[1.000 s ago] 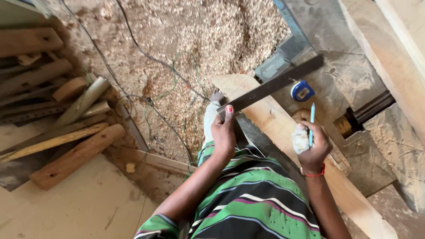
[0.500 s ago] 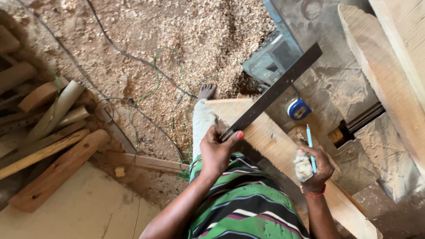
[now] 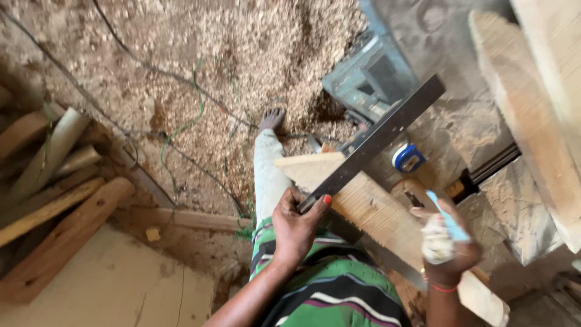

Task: The person measures wooden boards with a tape measure and positions an L-square against a board, then marks lines on the wood with a pencil. They reposition the boards and the square repeatedly to take multiple measurements and draw marking lines on different boards.

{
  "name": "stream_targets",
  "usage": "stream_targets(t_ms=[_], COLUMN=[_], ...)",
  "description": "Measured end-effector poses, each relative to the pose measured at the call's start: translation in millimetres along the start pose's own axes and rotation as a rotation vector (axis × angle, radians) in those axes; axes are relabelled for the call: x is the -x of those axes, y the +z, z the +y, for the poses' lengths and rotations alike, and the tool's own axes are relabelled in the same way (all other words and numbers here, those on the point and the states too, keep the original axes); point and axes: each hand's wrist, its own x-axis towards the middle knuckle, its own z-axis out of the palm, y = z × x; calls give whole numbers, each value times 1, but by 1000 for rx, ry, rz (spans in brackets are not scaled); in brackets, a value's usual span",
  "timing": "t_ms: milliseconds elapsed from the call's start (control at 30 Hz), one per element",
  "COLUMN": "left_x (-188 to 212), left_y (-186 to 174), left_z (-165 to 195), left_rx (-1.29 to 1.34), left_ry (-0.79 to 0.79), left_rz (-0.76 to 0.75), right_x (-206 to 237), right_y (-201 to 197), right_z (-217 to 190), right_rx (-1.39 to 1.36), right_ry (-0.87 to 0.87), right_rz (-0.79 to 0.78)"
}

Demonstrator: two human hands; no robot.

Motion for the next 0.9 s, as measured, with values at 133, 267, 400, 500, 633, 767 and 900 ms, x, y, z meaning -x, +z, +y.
stream_targets(t_ms=[133, 267, 400, 500, 633, 767, 900], left_x=[2, 5, 7, 8, 9, 11, 11], left_y=[-1, -2, -1, 0, 1, 1, 2], left_z=[-3, -4, -4, -5, -9, -9, -10], left_rx=[55, 30, 18, 23, 95, 115, 92], left_ry=[-46, -33, 34, 43, 27, 53, 93], left_rz=[-15, 2, -6, 14, -3, -12, 13], right_x=[-2, -12, -16, -19, -18, -17, -25], right_y=[59, 118, 153, 164, 166, 163, 167], right_z=[-5, 12, 17, 21, 24, 27, 19], right_rx=[509, 756, 1135, 1093, 1180, 1227, 1328], right_ry=[-306, -275, -284, -266, -257, -315, -386], right_rz=[-278, -462, -545, -555, -543, -601, -547])
